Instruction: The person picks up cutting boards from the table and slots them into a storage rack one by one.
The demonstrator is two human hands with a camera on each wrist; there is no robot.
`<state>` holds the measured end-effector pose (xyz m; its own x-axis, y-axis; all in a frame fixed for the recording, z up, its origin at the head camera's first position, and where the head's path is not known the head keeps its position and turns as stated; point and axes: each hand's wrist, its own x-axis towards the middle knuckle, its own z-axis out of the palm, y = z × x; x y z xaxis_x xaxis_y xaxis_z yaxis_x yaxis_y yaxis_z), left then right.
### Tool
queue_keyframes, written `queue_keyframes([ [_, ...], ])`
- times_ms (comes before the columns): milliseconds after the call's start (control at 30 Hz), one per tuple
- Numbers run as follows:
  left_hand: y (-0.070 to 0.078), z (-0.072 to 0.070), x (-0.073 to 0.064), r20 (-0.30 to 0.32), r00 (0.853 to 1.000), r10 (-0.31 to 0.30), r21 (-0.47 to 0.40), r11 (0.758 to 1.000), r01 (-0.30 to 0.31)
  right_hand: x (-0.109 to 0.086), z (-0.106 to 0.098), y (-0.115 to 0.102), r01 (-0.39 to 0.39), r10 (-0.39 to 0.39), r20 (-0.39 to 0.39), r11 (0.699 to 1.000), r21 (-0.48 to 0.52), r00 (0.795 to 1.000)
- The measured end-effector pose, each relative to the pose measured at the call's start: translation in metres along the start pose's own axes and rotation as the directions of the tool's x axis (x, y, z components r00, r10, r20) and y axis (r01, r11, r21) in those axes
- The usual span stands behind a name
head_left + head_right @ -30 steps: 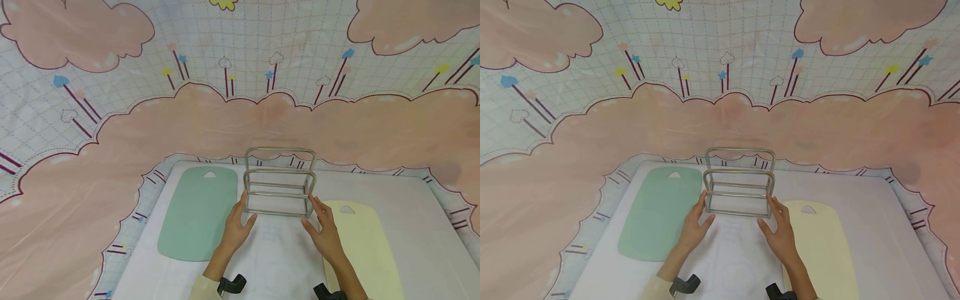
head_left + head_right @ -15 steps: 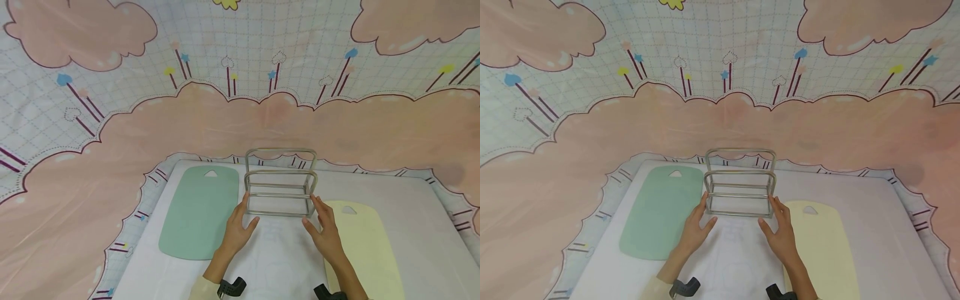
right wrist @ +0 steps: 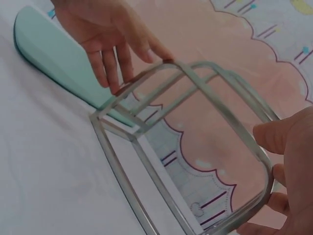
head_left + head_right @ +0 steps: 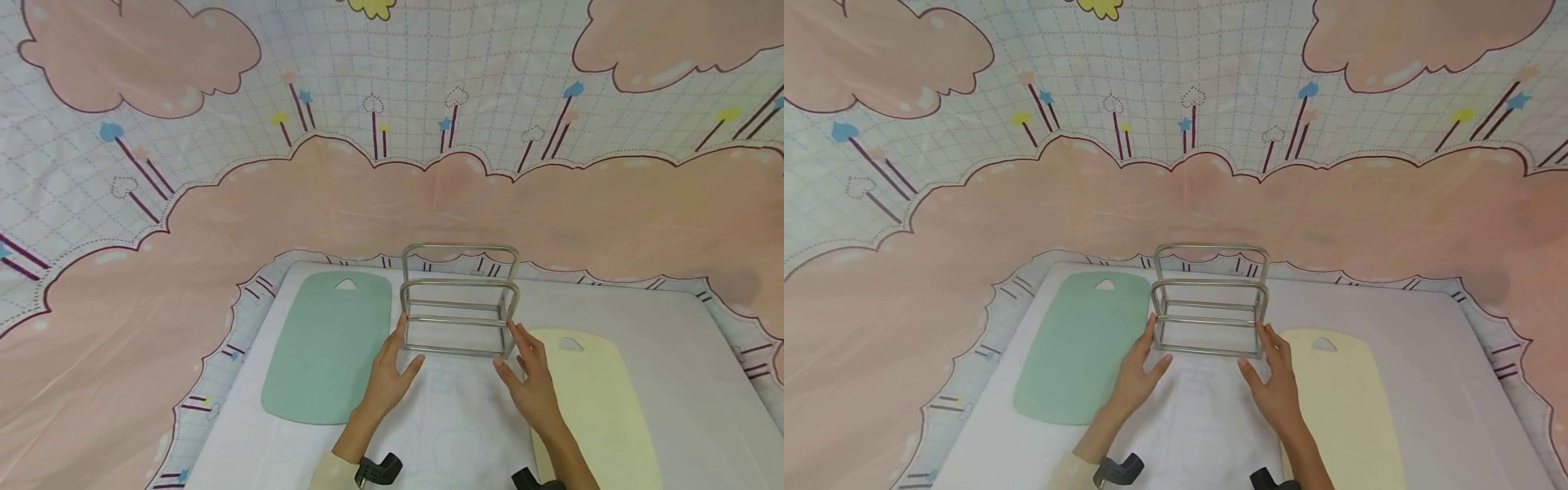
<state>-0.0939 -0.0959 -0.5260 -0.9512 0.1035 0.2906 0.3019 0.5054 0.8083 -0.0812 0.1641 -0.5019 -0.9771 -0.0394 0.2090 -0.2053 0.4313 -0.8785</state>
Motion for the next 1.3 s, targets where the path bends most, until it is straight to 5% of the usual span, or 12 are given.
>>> queue_keyframes([
  [233, -0.012, -0.003, -0.001, -0.066, 0.998, 0.021, -0.06, 0.998, -0.025, -0.004, 0.012, -0.004, -0.002, 0.004, -0.035, 0.999, 0.05, 0.999],
  [433, -0.033, -0.027, -0.006, -0.131, 0.991, -0.042, -0.091, 0.995, 0.03, -0.013, 0.022, -0.022, -0.019, 0.031, -0.056, 0.979, 0.205, 0.998],
  [600, -0.049, -0.057, -0.009, -0.184, 0.977, -0.11, -0.077, 0.992, 0.097, -0.016, 0.041, -0.031, -0.017, 0.011, 0.024, 0.961, 0.275, 1.0],
  [867, -0.073, -0.101, -0.014, -0.314, 0.94, -0.131, -0.05, 0.991, 0.121, -0.021, 0.086, -0.045, -0.093, 0.026, 0.211, 0.944, 0.316, 0.977],
  [1067, -0.087, -0.126, -0.015, -0.312, 0.93, -0.193, 0.015, 0.978, 0.208, -0.02, 0.116, -0.052, -0.101, -0.021, 0.311, 0.924, 0.369, 0.95],
  [1300, -0.1, -0.149, -0.014, -0.343, 0.902, -0.262, 0.03, 0.957, 0.289, -0.019, 0.146, -0.054, -0.105, -0.034, 0.358, 0.926, 0.363, 0.933],
])
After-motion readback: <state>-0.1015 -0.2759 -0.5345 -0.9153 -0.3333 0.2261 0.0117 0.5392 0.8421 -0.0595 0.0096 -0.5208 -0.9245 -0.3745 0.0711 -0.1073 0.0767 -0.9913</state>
